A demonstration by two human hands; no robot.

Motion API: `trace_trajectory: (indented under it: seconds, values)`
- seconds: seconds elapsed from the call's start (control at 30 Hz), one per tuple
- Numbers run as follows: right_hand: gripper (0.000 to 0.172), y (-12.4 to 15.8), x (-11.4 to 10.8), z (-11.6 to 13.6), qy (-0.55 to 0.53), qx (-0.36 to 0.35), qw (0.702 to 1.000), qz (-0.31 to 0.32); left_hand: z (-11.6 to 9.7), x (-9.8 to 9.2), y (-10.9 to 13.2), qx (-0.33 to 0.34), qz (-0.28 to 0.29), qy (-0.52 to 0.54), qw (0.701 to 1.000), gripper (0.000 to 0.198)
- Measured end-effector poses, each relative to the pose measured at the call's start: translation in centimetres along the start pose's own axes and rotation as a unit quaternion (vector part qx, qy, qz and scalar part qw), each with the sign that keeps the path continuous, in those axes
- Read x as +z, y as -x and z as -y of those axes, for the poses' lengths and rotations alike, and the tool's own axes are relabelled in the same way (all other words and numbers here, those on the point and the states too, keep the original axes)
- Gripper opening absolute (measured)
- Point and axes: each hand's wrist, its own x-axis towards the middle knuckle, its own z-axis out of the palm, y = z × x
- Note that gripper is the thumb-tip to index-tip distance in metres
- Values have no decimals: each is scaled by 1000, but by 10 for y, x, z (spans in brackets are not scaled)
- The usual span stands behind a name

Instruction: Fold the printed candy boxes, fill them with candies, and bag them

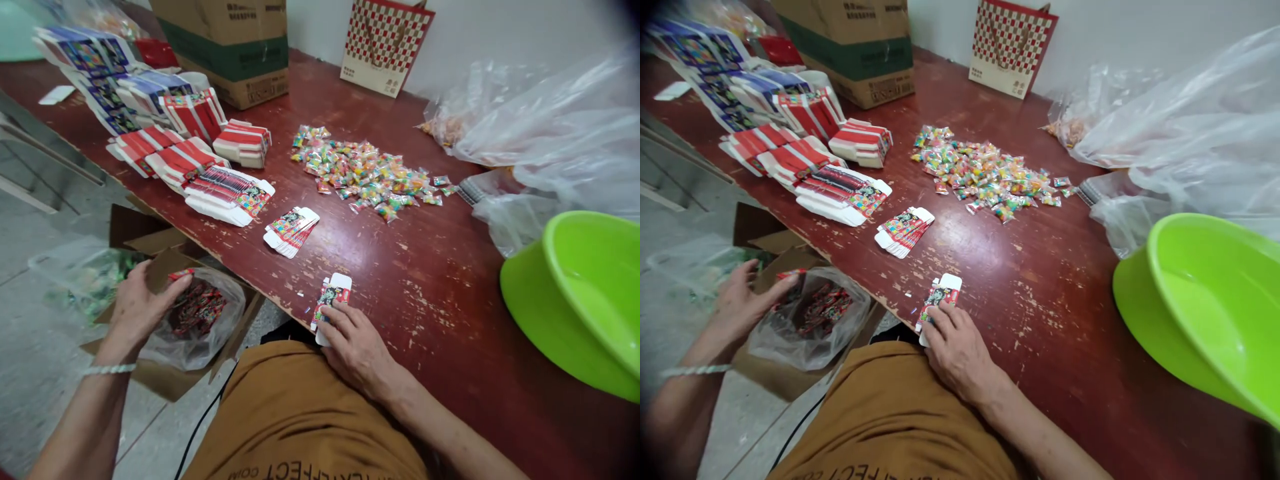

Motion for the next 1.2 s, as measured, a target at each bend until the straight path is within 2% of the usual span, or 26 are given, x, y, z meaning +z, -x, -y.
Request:
trace_trajectory:
  seconds: [0.07,0.1,0.13,0.17,0.2,0.23,0.27,0.3,0.33,0.37,0.4,0.43,0.5,0.6,0.67,0.77,0.87,1.0,1.07,1.2]
  values:
    - [31,0,2,-1,-8,-27,998,-64,2,0,6,15,-42,-118,992,37]
    - [31,-1,0,-1,-15,-31,995,-95,3,8,14,-3,-24,-146,989,28]
    - [32,-4,-3,-1,-18,-30,992,-122,5,21,24,-49,41,-138,988,19]
    - [33,-8,-7,0,-18,-25,989,-146,6,38,34,-112,141,-86,980,22]
    - [34,-11,-12,3,-14,-22,986,-165,7,57,44,-182,245,-15,952,36]
    - [33,-15,-17,6,-9,-23,984,-176,9,77,53,-244,329,66,910,46]
    - [32,-19,-21,10,-6,-29,983,-181,11,96,60,-301,389,158,856,52]
    - [31,-23,-24,14,-5,-40,983,-180,12,114,64,-338,420,240,807,54]
    - [29,-26,-26,20,-6,-53,983,-175,13,130,66,-362,422,305,773,54]
    - [27,-28,-27,25,-9,-64,983,-169,14,142,66,-384,417,345,748,54]
    - [26,-30,-27,30,-14,-72,983,-166,14,150,64,-394,407,370,736,54]
    - [23,-32,-27,33,-26,-75,983,-167,14,155,62,-397,399,379,735,55]
    - [18,-35,-28,37,-84,-54,979,-176,13,155,59,-368,396,363,759,61]
    - [18,-43,-34,30,-199,28,958,-206,9,146,57,-257,420,281,823,59]
    - [22,-50,-40,20,-206,75,949,-227,6,142,59,-189,463,201,842,50]
    - [20,-61,-47,7,-157,83,964,-195,1,143,60,-139,517,109,838,48]
    - [13,-67,-51,1,-164,76,979,-98,-4,147,60,-120,528,70,838,41]
    - [12,-70,-55,-4,-209,117,971,1,-13,153,58,-117,527,8,842,26]
    - [11,-72,-57,-7,-235,136,962,22,-19,155,57,-134,532,-19,836,22]
    - [11,-73,-60,-10,-261,141,955,26,-23,158,54,-147,534,-52,831,24]
